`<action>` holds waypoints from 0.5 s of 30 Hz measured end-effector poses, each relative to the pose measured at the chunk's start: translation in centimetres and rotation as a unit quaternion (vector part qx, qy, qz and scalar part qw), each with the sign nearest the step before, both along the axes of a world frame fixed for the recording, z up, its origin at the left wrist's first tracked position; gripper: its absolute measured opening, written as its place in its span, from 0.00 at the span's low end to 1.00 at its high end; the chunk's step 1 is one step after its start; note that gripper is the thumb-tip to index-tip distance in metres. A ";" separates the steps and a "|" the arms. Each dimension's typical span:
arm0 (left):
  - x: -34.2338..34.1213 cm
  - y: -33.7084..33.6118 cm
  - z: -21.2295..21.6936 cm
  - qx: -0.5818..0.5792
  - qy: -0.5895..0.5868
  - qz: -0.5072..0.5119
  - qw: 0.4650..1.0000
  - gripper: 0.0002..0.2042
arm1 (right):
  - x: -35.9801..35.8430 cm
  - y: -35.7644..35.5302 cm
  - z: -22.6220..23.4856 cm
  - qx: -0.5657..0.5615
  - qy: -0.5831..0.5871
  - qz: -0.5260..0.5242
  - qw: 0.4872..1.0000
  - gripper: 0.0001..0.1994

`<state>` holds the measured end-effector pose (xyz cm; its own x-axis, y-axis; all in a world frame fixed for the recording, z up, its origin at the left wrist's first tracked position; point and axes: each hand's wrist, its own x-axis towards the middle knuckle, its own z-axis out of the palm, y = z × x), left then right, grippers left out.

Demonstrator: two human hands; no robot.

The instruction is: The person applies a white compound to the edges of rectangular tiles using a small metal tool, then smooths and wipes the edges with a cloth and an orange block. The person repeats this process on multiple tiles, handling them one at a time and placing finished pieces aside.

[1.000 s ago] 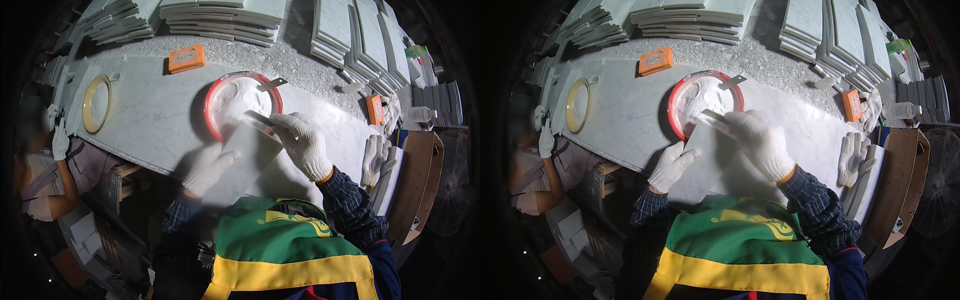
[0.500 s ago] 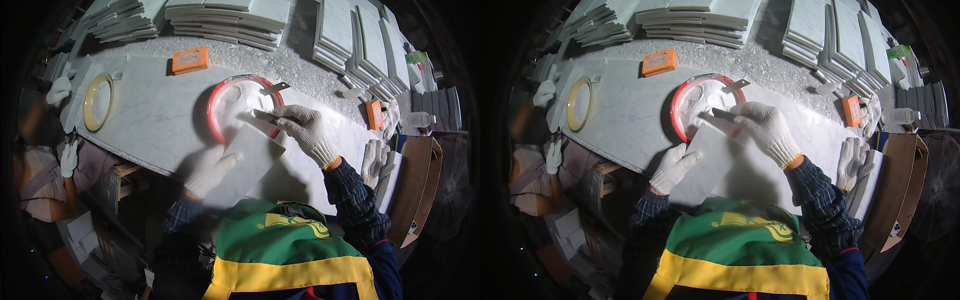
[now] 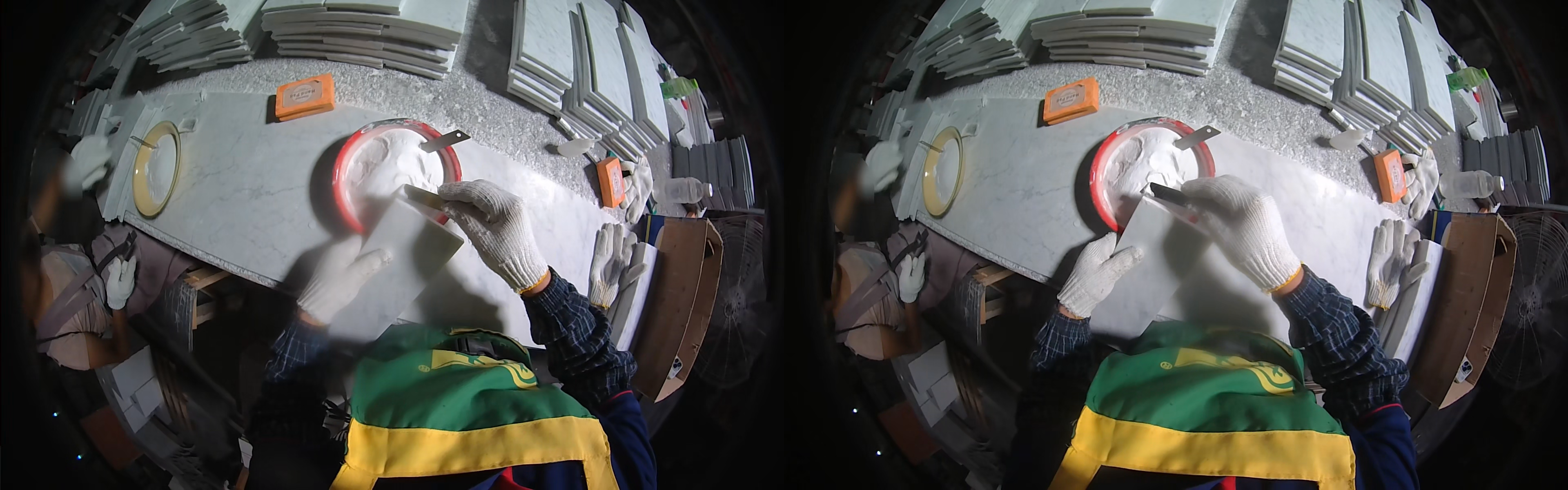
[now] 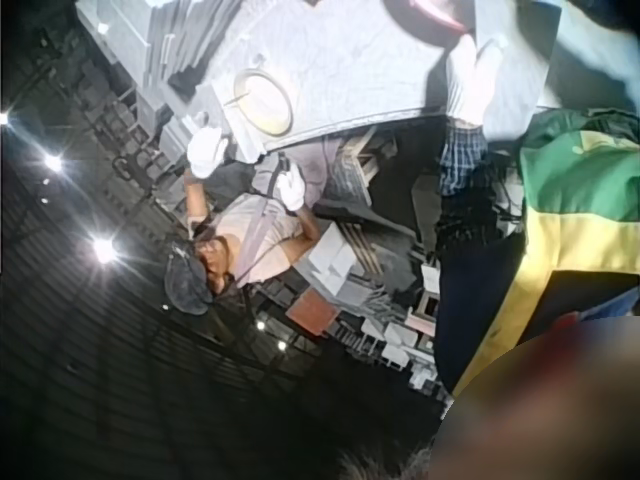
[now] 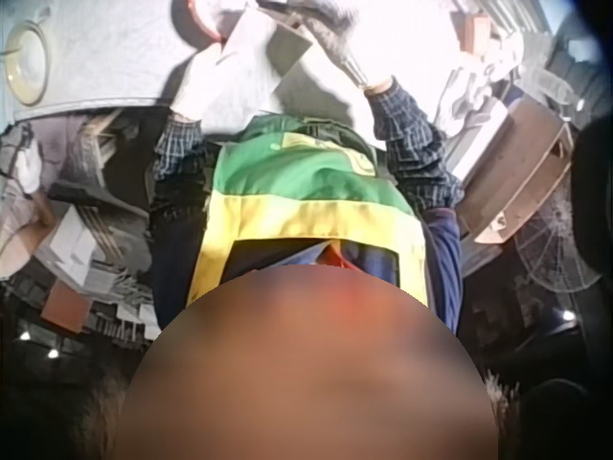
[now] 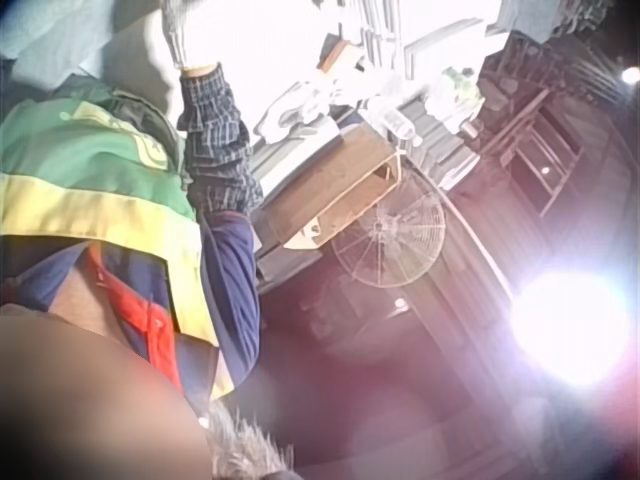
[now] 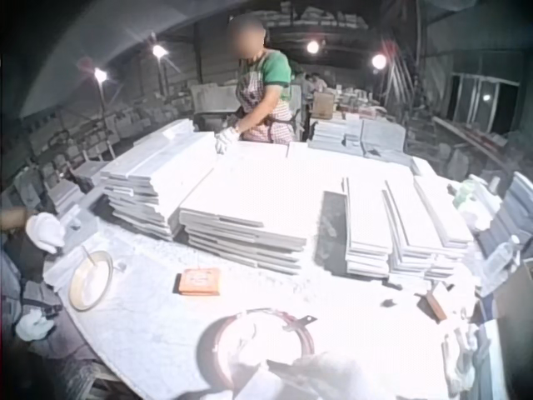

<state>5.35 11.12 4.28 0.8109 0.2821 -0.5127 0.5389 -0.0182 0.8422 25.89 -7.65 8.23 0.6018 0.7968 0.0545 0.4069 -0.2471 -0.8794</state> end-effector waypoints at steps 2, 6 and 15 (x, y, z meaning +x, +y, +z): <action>0.1 -0.1 0.0 0.001 0.003 0.001 1.000 0.16 | -0.1 0.0 0.1 -0.002 0.004 -0.017 1.000 0.11; 0.0 0.0 -0.1 0.003 -0.006 0.000 1.000 0.16 | 0.0 -0.1 0.6 -0.104 -0.343 0.029 0.933 0.12; -0.1 0.0 -0.4 0.013 -0.018 -0.007 1.000 0.16 | 0.7 -2.5 0.1 -0.036 0.216 -0.053 0.974 0.11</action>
